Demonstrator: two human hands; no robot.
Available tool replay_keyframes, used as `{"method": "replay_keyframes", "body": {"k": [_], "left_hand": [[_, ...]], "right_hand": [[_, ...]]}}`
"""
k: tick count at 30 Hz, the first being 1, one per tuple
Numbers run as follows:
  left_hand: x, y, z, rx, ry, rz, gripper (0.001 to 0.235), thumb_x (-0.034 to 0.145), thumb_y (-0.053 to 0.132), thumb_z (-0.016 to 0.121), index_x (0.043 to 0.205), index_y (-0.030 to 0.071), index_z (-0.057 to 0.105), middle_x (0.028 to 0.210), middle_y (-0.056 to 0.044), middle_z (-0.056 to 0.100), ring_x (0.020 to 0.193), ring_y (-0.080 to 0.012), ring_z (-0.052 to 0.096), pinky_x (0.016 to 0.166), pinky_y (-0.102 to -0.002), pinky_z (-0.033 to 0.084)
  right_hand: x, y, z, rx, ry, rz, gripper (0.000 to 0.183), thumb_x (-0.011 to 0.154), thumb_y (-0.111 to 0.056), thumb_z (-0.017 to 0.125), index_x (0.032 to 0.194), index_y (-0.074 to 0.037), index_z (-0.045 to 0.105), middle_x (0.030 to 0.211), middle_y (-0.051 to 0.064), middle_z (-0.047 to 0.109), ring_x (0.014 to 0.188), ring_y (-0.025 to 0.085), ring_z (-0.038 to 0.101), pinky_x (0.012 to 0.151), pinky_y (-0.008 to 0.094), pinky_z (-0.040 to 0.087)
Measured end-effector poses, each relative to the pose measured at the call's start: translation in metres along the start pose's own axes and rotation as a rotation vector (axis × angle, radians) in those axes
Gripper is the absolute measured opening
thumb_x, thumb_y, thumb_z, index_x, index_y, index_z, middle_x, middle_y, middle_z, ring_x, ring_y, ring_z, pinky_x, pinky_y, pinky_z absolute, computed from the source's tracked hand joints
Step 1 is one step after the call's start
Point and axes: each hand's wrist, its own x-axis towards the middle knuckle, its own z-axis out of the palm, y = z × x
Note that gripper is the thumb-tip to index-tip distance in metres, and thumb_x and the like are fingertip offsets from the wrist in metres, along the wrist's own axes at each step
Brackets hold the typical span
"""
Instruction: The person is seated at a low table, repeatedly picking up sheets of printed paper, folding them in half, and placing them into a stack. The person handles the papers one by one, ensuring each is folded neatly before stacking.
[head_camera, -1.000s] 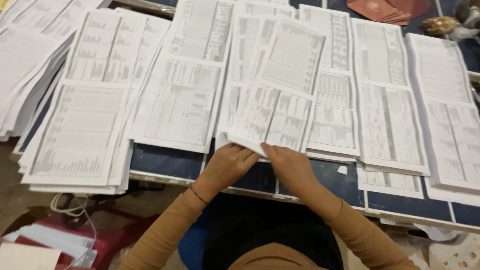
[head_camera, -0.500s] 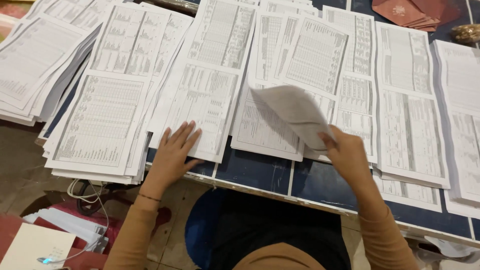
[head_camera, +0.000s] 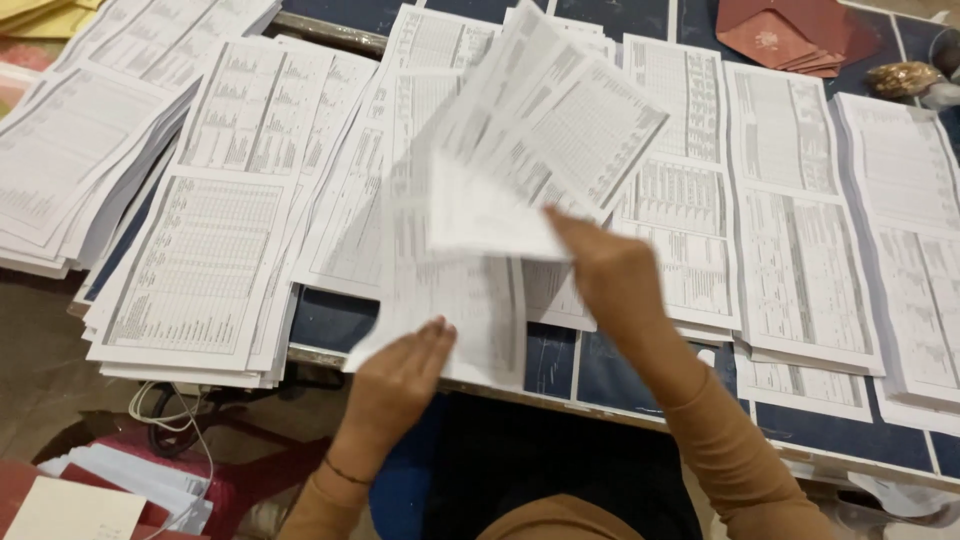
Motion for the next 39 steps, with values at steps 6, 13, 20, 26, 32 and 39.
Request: {"method": "replay_keyframes", "body": {"k": [6, 13, 20, 26, 32, 39], "left_hand": [[0.018, 0.032, -0.019, -0.249, 0.024, 0.019, 0.021, 0.091, 0.001, 0.086, 0.111, 0.003, 0.081, 0.106, -0.013, 0.084, 0.088, -0.0236, 0.081, 0.071, -0.038, 0.066], [0.047, 0.041, -0.041, -0.121, 0.109, -0.048, 0.012, 0.093, 0.002, 0.080, 0.093, 0.013, 0.084, 0.094, -0.009, 0.082, 0.085, -0.0295, 0.077, 0.069, -0.039, 0.061], [0.114, 0.097, -0.097, -0.704, 0.255, 0.177, 0.022, 0.112, 0.019, 0.072, 0.095, 0.006, 0.073, 0.089, -0.007, 0.069, 0.079, -0.0236, 0.067, 0.073, -0.036, 0.054], [0.158, 0.076, -0.035, -0.954, 0.118, -0.135, 0.028, 0.115, 0.033, 0.062, 0.101, 0.008, 0.067, 0.090, -0.005, 0.059, 0.079, -0.0233, 0.056, 0.070, -0.037, 0.044], [0.158, -0.004, 0.014, -1.315, -0.082, -0.779, 0.041, 0.112, 0.046, 0.050, 0.121, 0.010, 0.068, 0.114, -0.007, 0.064, 0.104, -0.0257, 0.059, 0.088, -0.040, 0.048], [0.133, -0.053, 0.057, -1.608, -0.433, -1.649, 0.071, 0.109, 0.062, 0.033, 0.146, 0.012, 0.068, 0.143, -0.010, 0.071, 0.134, -0.0287, 0.064, 0.111, -0.044, 0.053]], "right_hand": [[-0.055, -0.038, 0.037, -0.007, -0.475, -0.160, 0.066, 0.081, 0.007, 0.073, 0.146, -0.005, 0.065, 0.112, 0.011, 0.082, 0.057, 0.028, 0.074, 0.040, 0.044, 0.060], [-0.097, -0.062, 0.021, 0.197, -0.708, -0.048, 0.083, 0.097, -0.071, 0.066, 0.156, -0.014, 0.055, 0.101, 0.010, 0.079, 0.080, 0.040, 0.075, 0.056, 0.055, 0.056], [-0.095, -0.010, -0.008, 0.127, -0.361, -0.034, 0.063, 0.077, -0.011, 0.070, 0.138, -0.024, 0.070, 0.101, 0.001, 0.082, 0.072, 0.028, 0.073, 0.051, 0.043, 0.050], [-0.096, 0.002, -0.121, 0.162, -0.064, -0.051, 0.045, 0.094, -0.002, 0.078, 0.137, -0.017, 0.073, 0.112, 0.009, 0.083, 0.090, 0.023, 0.081, 0.067, 0.032, 0.061], [-0.174, 0.183, -0.130, -0.031, -0.729, 0.865, 0.086, 0.080, -0.012, 0.077, 0.156, -0.043, 0.051, 0.176, -0.027, 0.020, 0.170, 0.010, 0.004, 0.138, 0.041, 0.009], [-0.361, 0.413, -0.069, 0.733, -0.208, 0.804, 0.139, 0.057, 0.012, 0.075, 0.176, -0.024, 0.011, 0.187, 0.001, 0.004, 0.171, 0.028, 0.010, 0.134, 0.057, 0.016]]}}
